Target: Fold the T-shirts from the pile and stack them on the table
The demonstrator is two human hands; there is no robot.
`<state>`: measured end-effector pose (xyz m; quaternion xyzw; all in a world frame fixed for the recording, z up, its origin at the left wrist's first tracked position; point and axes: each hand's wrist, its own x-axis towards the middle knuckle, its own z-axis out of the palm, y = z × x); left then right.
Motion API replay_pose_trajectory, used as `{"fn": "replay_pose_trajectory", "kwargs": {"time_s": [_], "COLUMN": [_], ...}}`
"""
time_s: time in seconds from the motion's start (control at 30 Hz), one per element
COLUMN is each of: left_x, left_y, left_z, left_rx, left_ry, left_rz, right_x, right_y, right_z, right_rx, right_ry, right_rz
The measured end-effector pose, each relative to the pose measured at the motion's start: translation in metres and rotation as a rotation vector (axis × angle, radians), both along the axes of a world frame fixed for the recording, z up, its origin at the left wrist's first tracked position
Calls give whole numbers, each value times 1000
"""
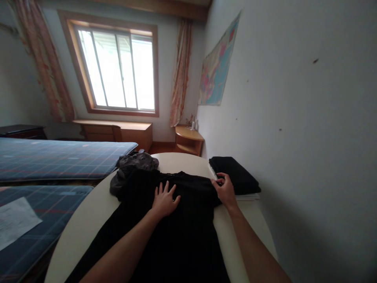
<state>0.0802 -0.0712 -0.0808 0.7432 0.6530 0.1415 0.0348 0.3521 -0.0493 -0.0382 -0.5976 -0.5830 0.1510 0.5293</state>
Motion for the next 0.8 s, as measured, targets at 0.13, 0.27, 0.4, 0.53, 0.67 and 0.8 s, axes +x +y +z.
{"fn": "replay_pose_trajectory", "kwargs": {"time_s": [0.13,0.27,0.4,0.53,0.67,0.8], "left_x": [0,1,3,5,8,11], "left_y": [-2,-8,-11,-14,-17,-19], "left_z": [0,3,7,11,17,19], "left_rx": [25,28,31,77,119,140], "left_ry": [-14,-30,-48,-83,-132,-142], "left_rz": [-56,-199,-226,-232,-272,-372], "right_x": [6,-3,-23,-23,-7,-4], "right_y": [4,5,-11,-32,-41,-36], "right_z": [-7,-5,9,22,20,8], "right_rx": [-23,93,108,19,-71,-169], "right_ry": [195,249,235,22,-359,-518], "right_rz": [124,112,393,478,510,545]}}
